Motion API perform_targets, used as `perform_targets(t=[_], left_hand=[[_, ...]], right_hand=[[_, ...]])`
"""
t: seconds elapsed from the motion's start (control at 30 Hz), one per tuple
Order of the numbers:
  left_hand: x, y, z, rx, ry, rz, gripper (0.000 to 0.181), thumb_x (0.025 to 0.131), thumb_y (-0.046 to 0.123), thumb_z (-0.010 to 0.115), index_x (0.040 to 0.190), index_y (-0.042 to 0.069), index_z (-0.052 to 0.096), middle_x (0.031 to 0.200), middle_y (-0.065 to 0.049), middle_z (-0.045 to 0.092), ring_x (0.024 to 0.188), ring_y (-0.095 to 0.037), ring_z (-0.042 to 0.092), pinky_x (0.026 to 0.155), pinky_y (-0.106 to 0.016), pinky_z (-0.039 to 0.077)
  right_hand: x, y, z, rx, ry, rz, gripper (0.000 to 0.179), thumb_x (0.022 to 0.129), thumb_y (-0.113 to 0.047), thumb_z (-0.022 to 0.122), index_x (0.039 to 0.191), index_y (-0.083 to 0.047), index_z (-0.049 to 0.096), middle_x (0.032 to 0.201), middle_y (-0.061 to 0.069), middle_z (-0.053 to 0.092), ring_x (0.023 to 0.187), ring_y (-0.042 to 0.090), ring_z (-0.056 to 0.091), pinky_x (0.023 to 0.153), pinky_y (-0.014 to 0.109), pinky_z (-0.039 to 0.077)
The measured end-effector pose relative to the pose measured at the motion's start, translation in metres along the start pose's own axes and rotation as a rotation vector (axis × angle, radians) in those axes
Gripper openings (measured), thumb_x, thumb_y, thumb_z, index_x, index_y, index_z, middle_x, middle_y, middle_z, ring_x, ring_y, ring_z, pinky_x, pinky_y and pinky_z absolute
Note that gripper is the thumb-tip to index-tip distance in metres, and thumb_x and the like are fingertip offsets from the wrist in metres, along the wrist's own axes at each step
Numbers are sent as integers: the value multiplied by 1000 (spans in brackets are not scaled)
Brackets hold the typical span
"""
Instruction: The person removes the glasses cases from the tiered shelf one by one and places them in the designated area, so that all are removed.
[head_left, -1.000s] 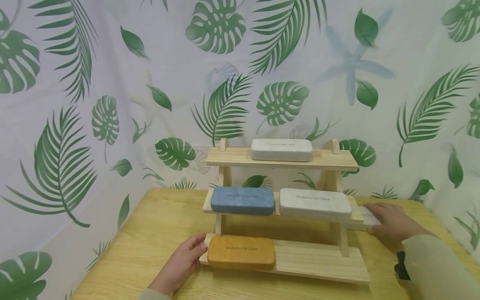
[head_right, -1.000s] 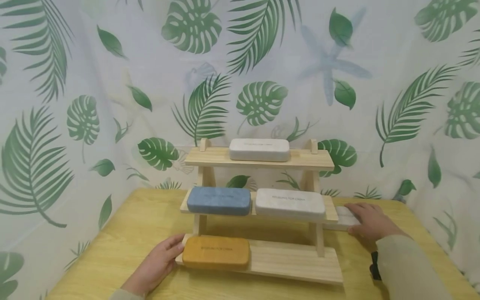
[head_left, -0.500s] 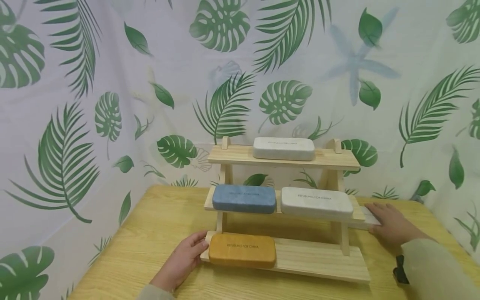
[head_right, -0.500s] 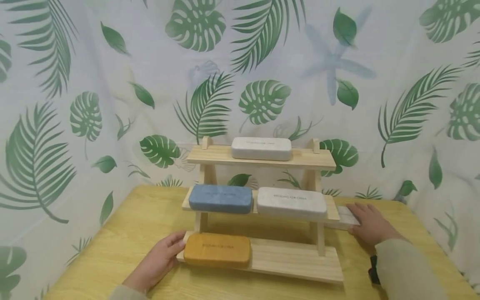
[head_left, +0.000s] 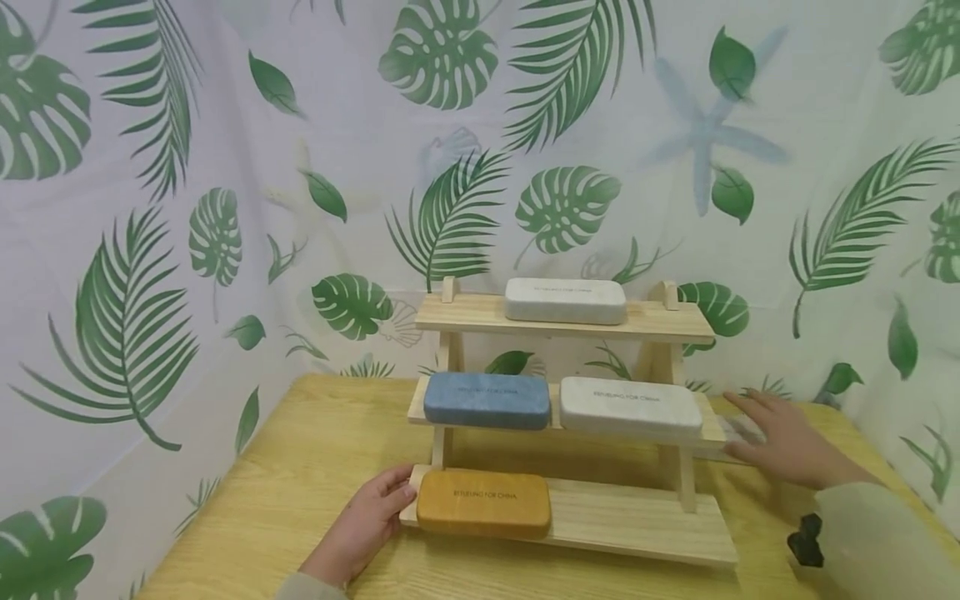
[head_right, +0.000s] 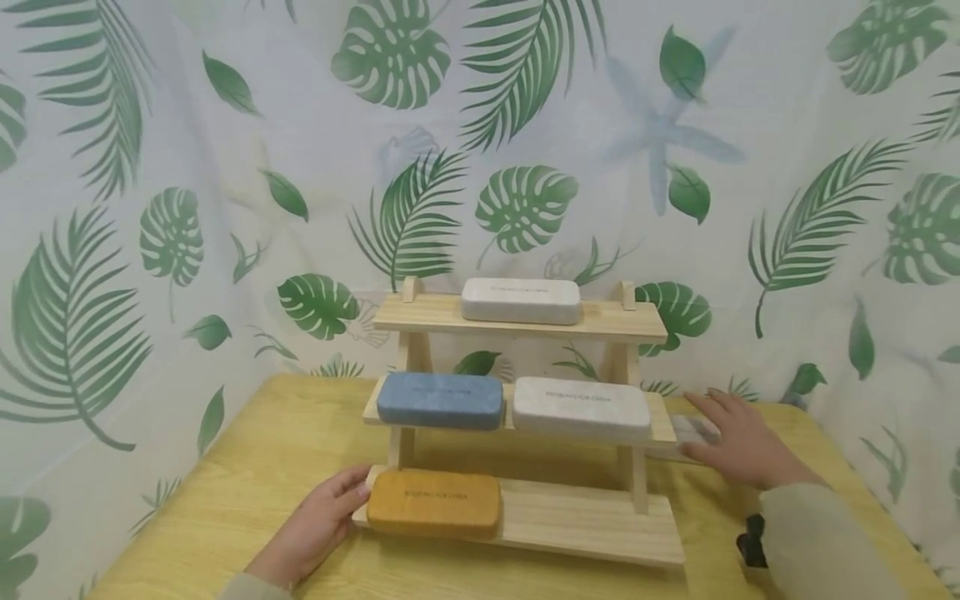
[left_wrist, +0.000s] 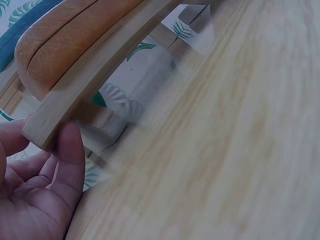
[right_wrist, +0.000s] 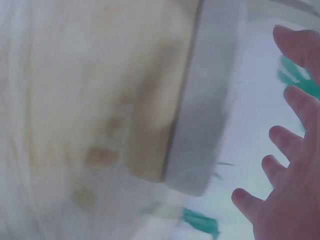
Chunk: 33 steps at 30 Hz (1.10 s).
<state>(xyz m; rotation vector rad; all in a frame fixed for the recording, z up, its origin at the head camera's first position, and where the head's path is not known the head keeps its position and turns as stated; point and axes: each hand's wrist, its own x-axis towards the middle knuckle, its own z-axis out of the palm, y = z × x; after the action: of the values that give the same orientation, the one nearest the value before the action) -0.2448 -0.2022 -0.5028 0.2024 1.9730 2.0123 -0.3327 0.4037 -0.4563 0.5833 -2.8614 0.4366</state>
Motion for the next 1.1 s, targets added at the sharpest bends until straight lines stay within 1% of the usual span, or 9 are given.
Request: perform_targets(t=[0.1,0.23,0.33,0.47,0.57,0.73,0.8,0.9,1.1], left_hand=[[2,0,1,-2,1,-2,67,110,29,46,156,-11,18,158,-33,25,145,-42,26,115,-53,30],[2,-1,2,-18,3,-5,67,110,29,47,156,-11,19,158,-33,26,146,-42,24,116,-56,25],[2,-1,3,-15,8,-9,67,110,29,47,156,-10,20,158,-33,26,146,-43,24,116,-56,26],[0,0,3,4,20,-14,69,109,32,49,156,-10,21,158,-33,25,145,-43,25,114,-52,32],[0,0,3,7,19,-18,73,108,35,51,156,-10,20,159,-33,23,146,-43,23,114,-54,31],[0,0,3,-6,15,-25,77,107,38,53,156,-10,19,160,-34,19,147,-46,18,116,-60,19],[0,0,3,-9,19,-24,76,107,37,54,157,-9,20,160,-33,20,147,-45,18,117,-60,18],[0,0,4,-14,28,-17,74,107,35,53,156,-9,21,159,-32,24,146,-43,22,117,-57,22],[-1,0,5,-13,39,-15,71,108,33,52,156,-10,23,157,-32,29,144,-38,29,116,-54,28]], right_hand=[[-5,-10,-11,28,17,13,83,90,-40,75,152,1,39,148,42,30,131,63,26,97,80,25],[-13,-24,-26,93,20,56,86,93,-42,73,158,-6,31,154,39,22,136,63,19,94,82,24],[-20,-34,-38,138,49,67,88,93,-42,73,161,-11,27,157,37,18,139,62,14,92,83,23],[-26,-47,-49,129,90,58,90,91,-41,76,162,-15,26,159,34,17,141,61,12,91,84,22],[-30,-60,-56,131,115,40,90,91,-38,76,162,-16,25,162,30,14,144,57,7,94,86,17],[-37,-92,-68,132,170,-25,92,87,-35,81,162,-20,29,165,22,15,149,49,0,101,85,5],[-39,-107,-72,124,194,-55,94,84,-34,84,161,-22,32,165,18,18,151,45,1,104,82,4],[-42,-129,-76,136,214,-97,95,80,-33,87,159,-24,35,165,14,20,152,39,3,106,81,8],[-48,-164,-79,200,207,-163,98,78,-31,89,159,-29,35,165,9,22,151,38,8,105,81,12]])
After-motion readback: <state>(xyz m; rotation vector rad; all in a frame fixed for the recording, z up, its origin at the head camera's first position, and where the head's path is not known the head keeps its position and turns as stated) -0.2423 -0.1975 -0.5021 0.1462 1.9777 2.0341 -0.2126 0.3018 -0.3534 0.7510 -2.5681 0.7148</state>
